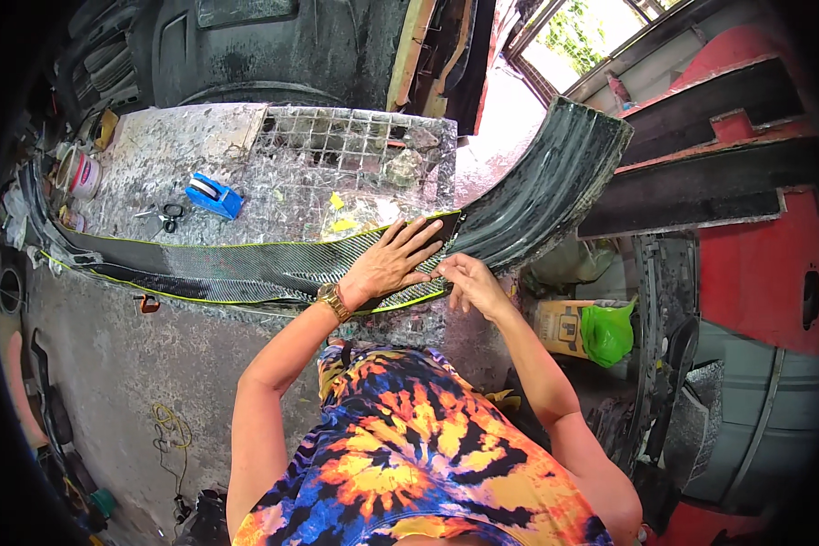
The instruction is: The person positions and smooths a carbon fiber sheet onto a curved mold by hand, pressing the fabric along the surface and edges.
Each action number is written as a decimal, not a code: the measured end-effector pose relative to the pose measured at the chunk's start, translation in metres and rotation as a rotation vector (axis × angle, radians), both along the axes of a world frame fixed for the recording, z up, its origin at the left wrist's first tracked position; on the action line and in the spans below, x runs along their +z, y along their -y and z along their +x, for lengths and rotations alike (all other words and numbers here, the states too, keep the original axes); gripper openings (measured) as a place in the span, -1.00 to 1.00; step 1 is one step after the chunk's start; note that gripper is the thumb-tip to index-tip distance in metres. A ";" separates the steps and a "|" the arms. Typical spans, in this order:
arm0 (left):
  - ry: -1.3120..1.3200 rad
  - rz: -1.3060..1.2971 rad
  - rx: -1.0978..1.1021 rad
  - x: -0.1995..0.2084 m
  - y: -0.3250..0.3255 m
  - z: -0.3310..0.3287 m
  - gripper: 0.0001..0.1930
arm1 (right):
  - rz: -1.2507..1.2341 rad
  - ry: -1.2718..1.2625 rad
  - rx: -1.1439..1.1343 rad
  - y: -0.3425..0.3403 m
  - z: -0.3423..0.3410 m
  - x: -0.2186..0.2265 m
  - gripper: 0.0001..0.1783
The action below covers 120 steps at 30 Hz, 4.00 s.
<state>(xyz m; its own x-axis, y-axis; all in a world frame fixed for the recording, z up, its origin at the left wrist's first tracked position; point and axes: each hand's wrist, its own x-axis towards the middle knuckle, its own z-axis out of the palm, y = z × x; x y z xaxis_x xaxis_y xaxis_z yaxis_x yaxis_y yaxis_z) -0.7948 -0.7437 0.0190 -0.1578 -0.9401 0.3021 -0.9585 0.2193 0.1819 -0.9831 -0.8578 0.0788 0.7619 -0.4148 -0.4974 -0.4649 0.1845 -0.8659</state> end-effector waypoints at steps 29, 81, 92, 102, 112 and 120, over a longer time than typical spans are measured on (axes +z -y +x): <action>-0.076 0.148 -0.054 -0.005 -0.045 0.031 -0.20 | -0.123 -0.090 -0.091 -0.003 0.002 -0.002 -0.62; -1.743 0.601 0.315 -0.007 -0.315 -0.036 -0.65 | 0.514 0.217 0.126 -0.270 -0.054 -0.143 -0.61; -1.736 0.323 0.487 -0.015 -0.387 -0.078 -0.61 | 0.419 0.080 0.570 -0.341 0.014 -0.162 -0.65; -1.722 0.323 0.238 -0.018 -0.530 -0.001 -0.41 | 0.517 0.102 0.762 -0.451 0.112 -0.160 -0.64; -1.829 0.062 0.826 -0.044 -0.752 0.082 -0.80 | 0.024 0.125 0.834 -0.631 0.290 -0.114 -0.59; -1.712 -0.548 1.114 -0.046 -0.841 0.158 -0.49 | 0.171 0.024 0.978 -0.713 0.347 -0.152 -0.66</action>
